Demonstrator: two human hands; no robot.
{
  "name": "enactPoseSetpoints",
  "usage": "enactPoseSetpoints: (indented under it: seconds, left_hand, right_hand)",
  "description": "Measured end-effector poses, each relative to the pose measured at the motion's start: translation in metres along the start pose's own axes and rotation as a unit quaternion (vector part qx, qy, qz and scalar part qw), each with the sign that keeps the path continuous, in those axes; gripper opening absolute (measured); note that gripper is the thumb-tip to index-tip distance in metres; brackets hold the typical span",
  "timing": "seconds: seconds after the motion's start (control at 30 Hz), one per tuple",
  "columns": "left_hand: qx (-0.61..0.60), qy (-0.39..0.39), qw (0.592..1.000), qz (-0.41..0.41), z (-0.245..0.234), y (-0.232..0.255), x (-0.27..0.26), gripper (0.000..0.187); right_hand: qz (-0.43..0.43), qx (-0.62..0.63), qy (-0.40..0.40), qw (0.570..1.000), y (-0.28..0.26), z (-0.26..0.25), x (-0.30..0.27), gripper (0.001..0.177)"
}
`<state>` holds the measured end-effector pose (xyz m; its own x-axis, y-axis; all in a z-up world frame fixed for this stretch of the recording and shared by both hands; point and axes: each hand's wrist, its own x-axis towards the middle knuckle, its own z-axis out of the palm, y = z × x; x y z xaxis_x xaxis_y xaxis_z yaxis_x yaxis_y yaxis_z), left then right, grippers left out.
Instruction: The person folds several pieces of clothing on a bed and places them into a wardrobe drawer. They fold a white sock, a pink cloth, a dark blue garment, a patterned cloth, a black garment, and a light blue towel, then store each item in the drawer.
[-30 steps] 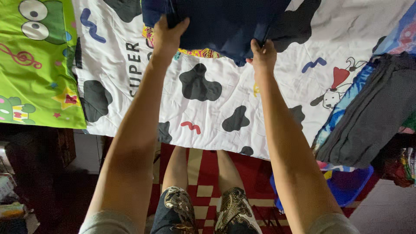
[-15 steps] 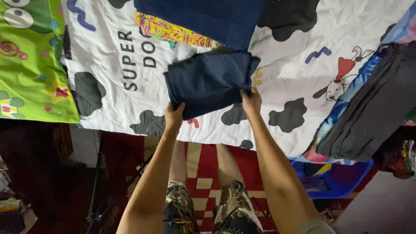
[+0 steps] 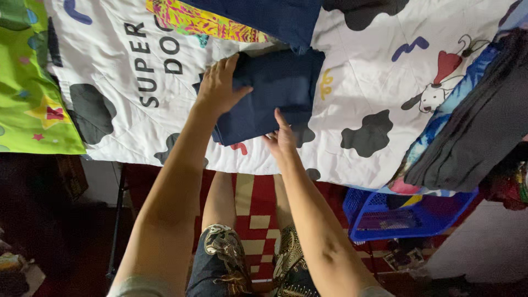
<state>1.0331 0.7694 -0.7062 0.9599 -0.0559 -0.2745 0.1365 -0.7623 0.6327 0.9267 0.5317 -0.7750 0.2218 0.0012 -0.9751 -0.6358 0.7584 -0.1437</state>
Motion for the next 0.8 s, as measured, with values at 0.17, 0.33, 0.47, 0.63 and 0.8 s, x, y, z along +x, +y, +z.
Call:
enactPoseSetpoints:
  seconds: [0.17,0.33,0.47,0.63,0.8]
  left_hand:
    - [0.012,-0.188,0.970,-0.151,0.008,-0.011,0.026,0.080]
    - [0.021,-0.228,0.965,-0.132,0.036,-0.020,-0.008,0.076]
    - [0.033,-0.056,0.998,-0.025,0.059,-0.015,-0.048,0.074]
    - [-0.195,-0.112,0.953,-0.205,0.071,-0.010,-0.061,0.100]
    - [-0.361,-0.247,0.831,-0.345,0.072,-0.003,-0.072,0.083]
  right_hand:
    - [0.014,0.057,-0.021,0.998,0.005,0.030,-0.021,0.051]
    - [0.027,0.035,-0.106,0.993,0.002,0.007,-0.021,0.041]
    - [0.006,-0.047,-0.090,0.995,-0.010,-0.024,-0.016,0.037]
    - [-0.023,-0.099,-0.129,0.987,-0.033,-0.029,-0.037,0.049]
    - [-0.003,-0.159,-0.096,0.983,-0.062,-0.019,-0.072,0.056]
